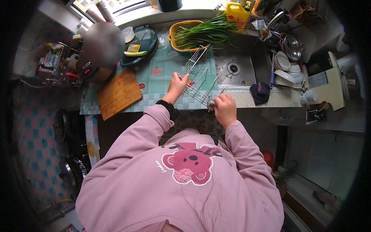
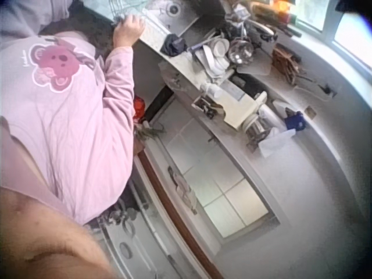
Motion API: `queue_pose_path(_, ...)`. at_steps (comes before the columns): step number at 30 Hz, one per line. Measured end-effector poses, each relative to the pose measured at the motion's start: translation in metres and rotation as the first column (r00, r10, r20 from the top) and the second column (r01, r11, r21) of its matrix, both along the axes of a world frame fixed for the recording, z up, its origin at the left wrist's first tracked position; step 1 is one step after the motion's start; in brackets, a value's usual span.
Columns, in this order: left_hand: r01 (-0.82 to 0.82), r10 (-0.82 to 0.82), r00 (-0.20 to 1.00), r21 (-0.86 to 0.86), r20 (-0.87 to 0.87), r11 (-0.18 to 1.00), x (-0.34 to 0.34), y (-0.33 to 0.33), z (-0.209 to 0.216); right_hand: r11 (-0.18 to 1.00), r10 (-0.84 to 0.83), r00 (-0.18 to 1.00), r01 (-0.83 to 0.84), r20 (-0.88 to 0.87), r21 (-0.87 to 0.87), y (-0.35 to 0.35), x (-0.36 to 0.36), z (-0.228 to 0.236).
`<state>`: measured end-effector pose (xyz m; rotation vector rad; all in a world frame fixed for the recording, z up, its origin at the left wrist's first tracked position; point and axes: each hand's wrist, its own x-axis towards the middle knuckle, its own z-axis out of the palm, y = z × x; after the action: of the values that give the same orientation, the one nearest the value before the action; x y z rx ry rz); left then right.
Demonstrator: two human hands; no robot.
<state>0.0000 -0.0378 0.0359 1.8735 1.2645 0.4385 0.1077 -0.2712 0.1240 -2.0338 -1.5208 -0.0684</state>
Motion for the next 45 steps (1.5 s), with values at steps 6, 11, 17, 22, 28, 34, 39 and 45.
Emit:
queue_pose_path(6, 0.014, -0.011, 0.993, 0.02, -0.115, 1.0, -0.003, -0.008, 0.024, 0.999, 0.035, 0.984, -0.034, 0.176, -0.011, 0.026, -0.016, -0.01)
queue_pose_path(11, 0.08, -0.068, 0.978, 0.055, -0.198, 0.995, -0.006, -0.005, 0.033, 0.998, 0.037, 0.966, -0.024, 0.256, -0.055, 0.04, -0.027, -0.013)
queue_pose_path(17, 0.304, -0.27, 0.951, 0.623, -0.152, 0.721, -0.006, 0.002, 0.022, 0.996, -0.003, 0.977, 0.022, 0.215, -0.085, -0.001, -0.018, 0.005)
queue_pose_path(22, 0.423, -0.399, 0.902, 0.53, -0.168, 0.735, 0.001, 0.007, 0.017, 0.995, -0.028, 0.966, 0.053, 0.259, -0.09, 0.026, -0.027, -0.006)
queue_pose_path(28, 0.419, -0.416, 0.901, 0.492, -0.122, 0.763, 0.002, 0.01, 0.014, 0.994, -0.05, 0.969, 0.072, 0.241, -0.084, 0.029, -0.031, -0.008)
queue_pose_path(34, 0.419, -0.406, 0.903, 0.492, -0.139, 0.763, 0.002, 0.007, 0.012, 0.987, -0.054, 0.982, 0.08, 0.179, -0.139, 0.007, -0.023, 0.002)
queue_pose_path(39, 0.397, -0.387, 0.913, 0.512, -0.131, 0.762, 0.002, 0.007, 0.013, 0.994, -0.008, 0.965, 0.036, 0.263, -0.104, 0.039, -0.031, -0.012)
queue_pose_path(45, 0.406, -0.384, 0.911, 0.496, -0.152, 0.767, -0.001, 0.008, 0.02, 0.986, -0.067, 0.965, 0.104, 0.253, -0.133, 0.02, -0.029, -0.005)
